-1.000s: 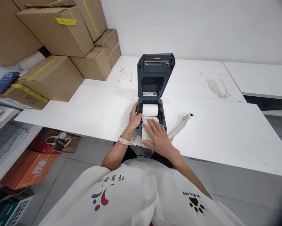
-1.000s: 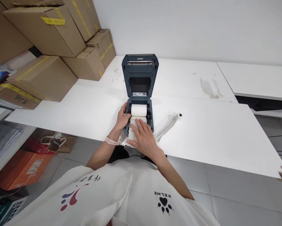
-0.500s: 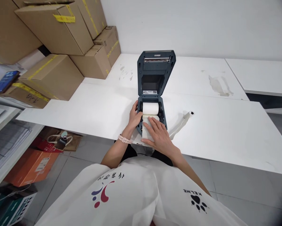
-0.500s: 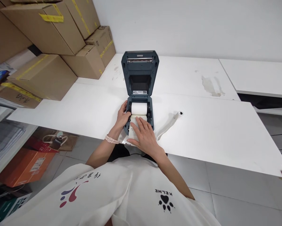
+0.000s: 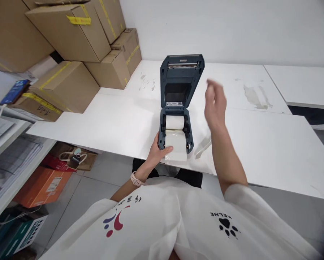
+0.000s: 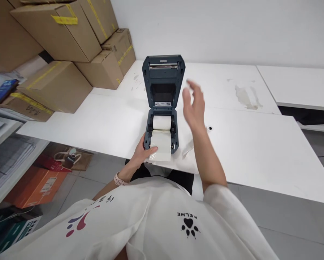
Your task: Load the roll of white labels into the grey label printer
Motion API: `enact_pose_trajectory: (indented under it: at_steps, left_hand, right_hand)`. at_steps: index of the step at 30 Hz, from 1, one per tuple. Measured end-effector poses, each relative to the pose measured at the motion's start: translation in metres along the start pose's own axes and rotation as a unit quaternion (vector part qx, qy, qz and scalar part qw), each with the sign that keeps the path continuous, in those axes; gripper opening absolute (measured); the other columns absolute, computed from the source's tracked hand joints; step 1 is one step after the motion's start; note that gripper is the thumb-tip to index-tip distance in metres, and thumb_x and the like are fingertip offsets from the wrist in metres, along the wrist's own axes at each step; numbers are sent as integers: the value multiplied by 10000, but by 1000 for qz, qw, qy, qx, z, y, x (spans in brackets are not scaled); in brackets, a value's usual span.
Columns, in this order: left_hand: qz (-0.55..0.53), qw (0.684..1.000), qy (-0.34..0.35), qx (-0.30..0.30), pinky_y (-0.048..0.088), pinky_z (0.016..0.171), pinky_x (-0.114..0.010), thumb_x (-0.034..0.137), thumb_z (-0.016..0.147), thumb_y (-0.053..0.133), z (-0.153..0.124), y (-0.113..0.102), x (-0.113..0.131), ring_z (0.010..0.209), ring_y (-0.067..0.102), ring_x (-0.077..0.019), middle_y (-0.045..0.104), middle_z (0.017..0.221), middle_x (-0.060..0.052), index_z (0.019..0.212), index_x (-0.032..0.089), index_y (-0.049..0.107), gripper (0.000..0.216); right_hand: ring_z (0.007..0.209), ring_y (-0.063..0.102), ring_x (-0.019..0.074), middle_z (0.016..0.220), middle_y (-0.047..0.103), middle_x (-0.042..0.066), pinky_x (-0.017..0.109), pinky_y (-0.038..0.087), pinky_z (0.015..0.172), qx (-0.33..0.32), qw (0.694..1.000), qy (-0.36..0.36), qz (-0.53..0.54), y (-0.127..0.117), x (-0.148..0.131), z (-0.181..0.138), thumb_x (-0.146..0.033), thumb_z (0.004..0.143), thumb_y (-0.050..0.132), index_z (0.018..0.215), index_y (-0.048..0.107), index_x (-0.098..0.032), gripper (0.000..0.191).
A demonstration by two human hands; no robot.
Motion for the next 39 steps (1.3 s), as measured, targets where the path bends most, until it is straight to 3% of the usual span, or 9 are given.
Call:
enact_pose_trajectory:
  at_steps: [3, 6, 12, 16, 18, 22, 27, 35, 39]
  left_hand:
    - [7, 1000, 4, -7, 427, 1233, -482, 578, 780, 822, -1, -3, -1, 1546, 405, -360, 370, 1706, -102, 1678, 293, 162, 1151]
    - [3, 1000, 0, -27, 428, 1232, -476, 576, 782, 819, 1, -8, -5, 1545, 407, -355, 347, 1721, -80, 1678, 318, 155, 1145]
    - [-64, 997, -42, 30, 380, 1258, -482, 797, 896, 458, 1, -39, -7, 1603, 306, -342, 225, 1763, -109, 1676, 266, 186, 981]
    - [-51, 997, -6, 54, 364, 1268, -463, 749, 939, 434, 8, -47, 12, 1607, 307, -298, 259, 1757, -76, 1647, 322, 269, 844]
    - [-23, 999, -1, 48, 329, 1288, -478, 714, 925, 525, 13, -38, 21, 1630, 241, -306, 249, 1761, -45, 1633, 347, 293, 830]
    - [-23, 1000, -3, 9, 377, 1272, -497, 612, 862, 706, 18, -13, 28, 1604, 298, -352, 319, 1734, -55, 1627, 322, 295, 915]
    - [-39, 999, -11, -22, 455, 1210, -490, 543, 862, 734, 13, -4, 22, 1497, 475, -356, 491, 1628, -99, 1579, 289, 375, 841]
    - [-12, 998, 54, 7, 481, 1149, -466, 550, 837, 735, 20, -5, 16, 1410, 551, -346, 577, 1541, -129, 1495, 219, 477, 780]
    - [60, 997, 41, 37, 531, 1035, -387, 572, 831, 739, -4, -17, 10, 1347, 587, -289, 606, 1491, -117, 1401, 230, 547, 692]
  right_hand:
    - [1523, 403, 224, 1561, 532, 0, 495, 369, 1257, -20, 991, 78, 105, 16, 5, 84, -751, 1022, 282, 1477, 482, -356, 635]
    - [1386, 545, 214, 1463, 609, 14, 451, 416, 1223, -97, 973, 126, 170, 31, 2, 109, -793, 1000, 134, 1393, 563, -319, 751]
    - [1392, 562, 265, 1360, 678, 5, 505, 435, 1181, -82, 990, 42, 108, 11, -11, -14, -810, 984, 95, 1267, 647, -349, 773]
    - [1568, 357, 291, 1582, 521, 21, 539, 309, 1286, -116, 990, 61, 49, 5, -13, -103, -704, 984, 451, 1321, 633, -356, 517]
    - [1597, 302, 291, 1694, 367, 30, 547, 330, 1281, -105, 983, 134, 70, 10, -5, -127, -663, 947, 558, 1521, 451, -383, 647]
    - [1591, 322, 317, 1742, 275, 45, 591, 410, 1231, -129, 940, 273, 161, 21, 15, -144, -680, 888, 620, 1672, 79, -382, 998]
    - [1476, 501, 329, 1647, 468, 63, 582, 452, 1212, -184, 887, 347, 241, 20, 17, -149, -623, 870, 671, 1647, 252, -327, 931]
    - [1505, 460, 327, 1656, 449, 74, 581, 432, 1225, -159, 911, 309, 221, 23, 20, -151, -642, 857, 658, 1661, 210, -294, 984]
    - [1509, 456, 323, 1656, 452, 64, 583, 419, 1234, -155, 906, 321, 226, 24, 26, -153, -623, 850, 666, 1660, 223, -301, 977]
Point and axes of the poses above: each hand's wrist, its own z-axis towards the middle knuckle, its own y-axis out of the palm, x = y × z, the point moved 1 cm from there along z, towards the middle knuckle
